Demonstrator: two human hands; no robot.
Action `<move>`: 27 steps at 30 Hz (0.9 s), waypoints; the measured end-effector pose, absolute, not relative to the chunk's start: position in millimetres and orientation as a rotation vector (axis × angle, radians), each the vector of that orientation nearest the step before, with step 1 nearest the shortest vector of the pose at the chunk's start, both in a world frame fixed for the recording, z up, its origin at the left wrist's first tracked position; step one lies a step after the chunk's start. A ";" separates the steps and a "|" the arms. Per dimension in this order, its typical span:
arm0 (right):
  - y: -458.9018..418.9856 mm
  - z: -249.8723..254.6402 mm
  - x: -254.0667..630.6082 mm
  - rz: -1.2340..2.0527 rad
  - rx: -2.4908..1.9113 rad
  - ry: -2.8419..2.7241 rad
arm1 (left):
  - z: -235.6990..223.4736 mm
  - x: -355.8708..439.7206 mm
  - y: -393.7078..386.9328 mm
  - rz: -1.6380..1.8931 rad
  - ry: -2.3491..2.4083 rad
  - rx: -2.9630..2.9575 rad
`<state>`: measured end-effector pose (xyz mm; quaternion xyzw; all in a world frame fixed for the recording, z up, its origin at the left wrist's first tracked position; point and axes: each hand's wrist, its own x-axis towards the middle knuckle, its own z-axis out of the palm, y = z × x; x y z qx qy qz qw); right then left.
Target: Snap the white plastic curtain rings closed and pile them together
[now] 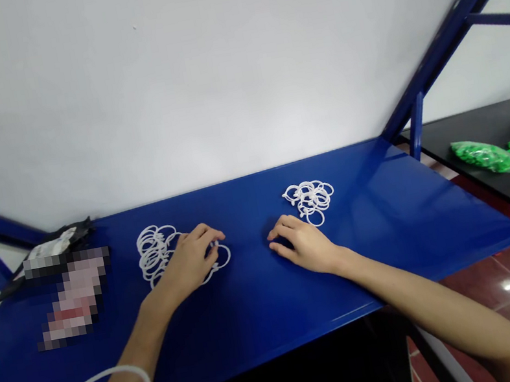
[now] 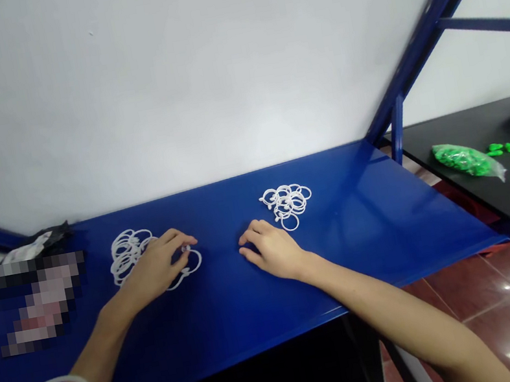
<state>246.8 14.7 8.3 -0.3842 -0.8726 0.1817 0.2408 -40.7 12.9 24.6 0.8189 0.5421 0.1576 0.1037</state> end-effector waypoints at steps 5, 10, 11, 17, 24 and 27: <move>10.8 8.3 242.1 0.708 -1.002 -2.251 | 18.1 11.5 8.9 0.922 1.294 2.431; 11.2 7.5 240.0 0.871 -0.958 -2.118 | 6.6 38.0 -0.5 1.191 1.170 2.354; 11.7 7.7 240.0 0.913 -0.962 -2.073 | 4.7 38.8 -1.8 1.221 1.186 2.301; 11.4 8.8 238.7 1.224 -0.978 -1.814 | -0.4 33.6 -6.9 1.151 1.303 1.922; 8.9 9.8 237.6 1.216 -0.949 -1.838 | -3.2 38.6 -12.5 1.205 1.279 1.664; 7.5 12.2 239.2 1.069 -0.934 -1.957 | -1.7 41.0 -16.1 1.228 1.298 1.742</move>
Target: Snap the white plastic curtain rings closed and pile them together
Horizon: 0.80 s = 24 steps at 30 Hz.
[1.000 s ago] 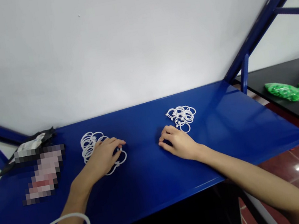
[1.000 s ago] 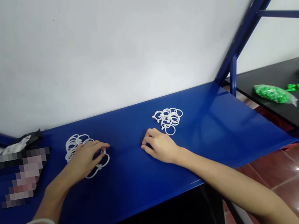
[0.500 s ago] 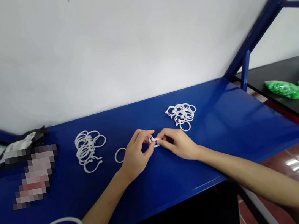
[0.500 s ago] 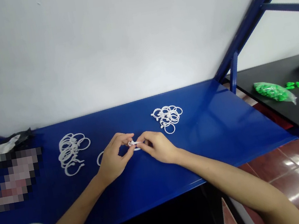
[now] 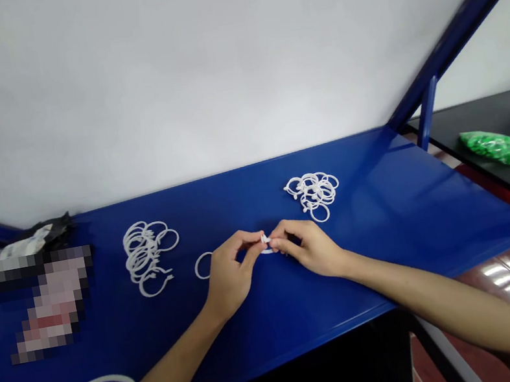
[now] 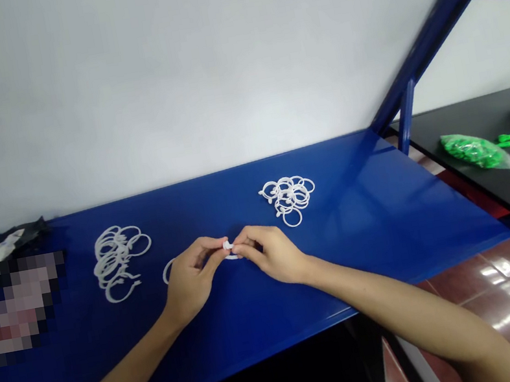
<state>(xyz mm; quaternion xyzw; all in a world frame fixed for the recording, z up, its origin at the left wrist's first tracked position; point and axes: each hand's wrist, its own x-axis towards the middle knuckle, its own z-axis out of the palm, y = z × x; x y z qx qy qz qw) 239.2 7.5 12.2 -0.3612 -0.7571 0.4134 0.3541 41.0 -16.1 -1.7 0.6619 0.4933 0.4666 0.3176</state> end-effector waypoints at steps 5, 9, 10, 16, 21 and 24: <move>2.0 14.1 242.2 0.913 -0.782 -2.076 | 0.6 43.1 -22.7 1.391 1.218 2.013; 2.2 12.0 242.2 0.802 -0.754 -2.158 | 2.4 40.2 -18.6 1.458 1.089 2.291; 4.1 11.6 242.2 0.767 -0.764 -2.169 | 3.9 37.4 -15.4 1.428 1.076 2.375; 34.5 16.1 263.1 0.268 -1.037 -2.149 | 22.1 -3.8 7.5 0.855 1.511 2.683; 76.4 17.7 313.6 -0.044 -1.458 -1.858 | 27.4 -42.9 13.7 0.349 1.637 2.540; 93.0 13.0 335.5 -0.020 -1.621 -1.763 | 23.1 -50.9 16.3 0.286 1.609 2.484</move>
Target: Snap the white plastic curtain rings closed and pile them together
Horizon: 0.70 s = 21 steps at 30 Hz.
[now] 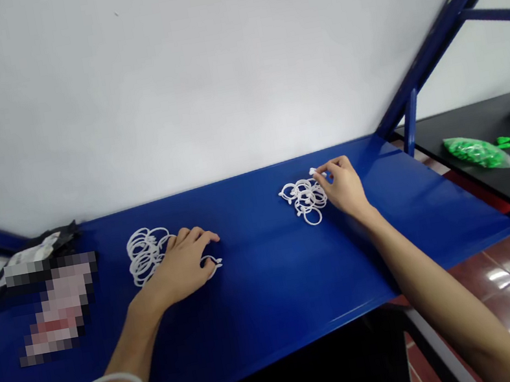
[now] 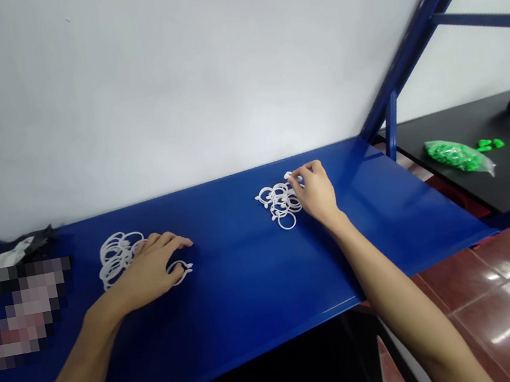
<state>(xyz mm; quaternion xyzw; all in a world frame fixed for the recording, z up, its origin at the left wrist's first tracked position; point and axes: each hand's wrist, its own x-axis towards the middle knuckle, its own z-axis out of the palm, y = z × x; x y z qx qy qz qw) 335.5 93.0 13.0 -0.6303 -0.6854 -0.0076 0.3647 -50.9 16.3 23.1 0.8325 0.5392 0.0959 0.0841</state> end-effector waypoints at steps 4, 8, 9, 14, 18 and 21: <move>99.1 7.6 343.3 0.072 -1.725 -1.825 | 19.3 -45.8 20.3 0.365 1.586 2.448; 97.7 7.5 342.6 0.059 -1.771 -1.850 | 19.3 -34.9 20.4 0.471 1.597 2.445; 97.3 8.1 342.6 0.043 -1.780 -1.840 | 19.4 -32.4 19.7 0.493 1.605 2.435; 91.8 14.0 336.3 -0.076 -1.766 -1.778 | 20.6 -21.4 14.0 0.603 1.609 2.285; 72.8 21.0 311.0 -0.121 -1.511 -1.845 | 21.1 -9.0 7.4 0.745 1.543 2.175; 48.4 22.3 281.5 0.086 -1.232 -1.980 | 19.7 3.3 0.7 0.885 1.500 2.081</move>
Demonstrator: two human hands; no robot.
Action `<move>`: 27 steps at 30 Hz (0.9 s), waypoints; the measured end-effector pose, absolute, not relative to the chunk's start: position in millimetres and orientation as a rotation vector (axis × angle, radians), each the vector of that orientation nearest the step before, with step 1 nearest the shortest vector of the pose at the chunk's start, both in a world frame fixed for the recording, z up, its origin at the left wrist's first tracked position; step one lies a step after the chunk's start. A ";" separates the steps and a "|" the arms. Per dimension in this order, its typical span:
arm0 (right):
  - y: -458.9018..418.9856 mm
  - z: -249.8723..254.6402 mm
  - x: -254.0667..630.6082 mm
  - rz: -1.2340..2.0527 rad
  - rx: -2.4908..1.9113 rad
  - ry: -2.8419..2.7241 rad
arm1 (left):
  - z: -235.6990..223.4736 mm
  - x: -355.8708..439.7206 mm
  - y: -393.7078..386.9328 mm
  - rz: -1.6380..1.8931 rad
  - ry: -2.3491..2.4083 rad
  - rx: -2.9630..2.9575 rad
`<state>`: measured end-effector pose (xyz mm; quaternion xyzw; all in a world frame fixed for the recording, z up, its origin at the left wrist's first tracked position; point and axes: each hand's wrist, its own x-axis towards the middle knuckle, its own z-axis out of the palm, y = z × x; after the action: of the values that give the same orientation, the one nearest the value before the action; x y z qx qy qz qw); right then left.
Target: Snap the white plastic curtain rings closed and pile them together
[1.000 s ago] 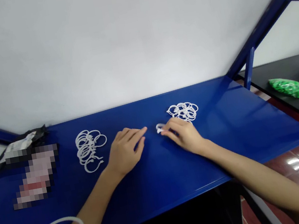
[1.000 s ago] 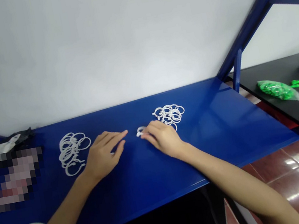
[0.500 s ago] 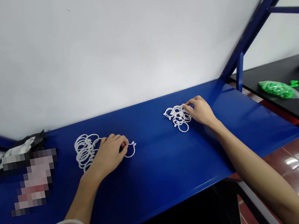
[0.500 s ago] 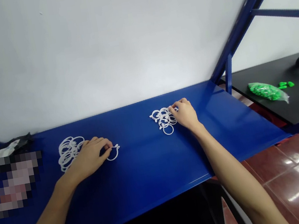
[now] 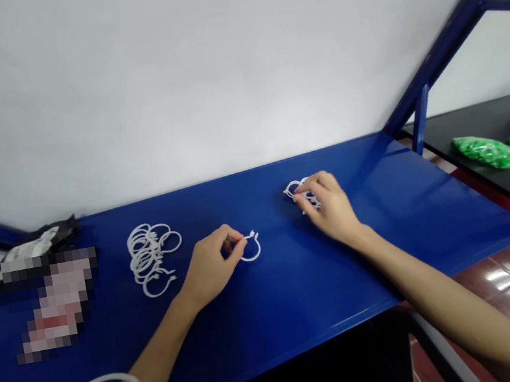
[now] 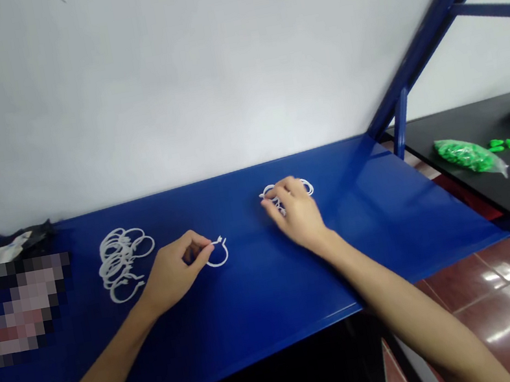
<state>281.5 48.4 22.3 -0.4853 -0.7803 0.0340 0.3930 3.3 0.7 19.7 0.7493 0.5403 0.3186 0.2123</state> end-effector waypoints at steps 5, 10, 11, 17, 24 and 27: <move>17.1 15.2 244.7 0.689 -0.973 -2.160 | 13.5 20.9 -11.0 1.064 1.380 1.780; 13.2 13.9 240.4 0.986 -0.939 -2.102 | 10.7 26.4 -14.9 1.120 1.222 1.512; 13.1 14.7 240.9 1.004 -0.935 -2.088 | 10.6 26.3 -14.8 1.121 1.194 1.480; 9.9 16.6 240.7 0.995 -0.920 -2.088 | 9.3 26.1 -15.3 1.054 1.133 1.523; 9.0 13.2 241.2 0.965 -0.918 -2.134 | 8.0 28.7 -15.7 1.011 1.224 1.794; 9.0 11.8 242.4 0.922 -0.903 -2.160 | 8.3 28.8 -15.0 1.032 1.242 1.846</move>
<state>242.4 9.0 11.8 -0.3415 -0.8169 0.3487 0.3075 28.8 -15.0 8.3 0.7084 0.4766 0.3960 0.3380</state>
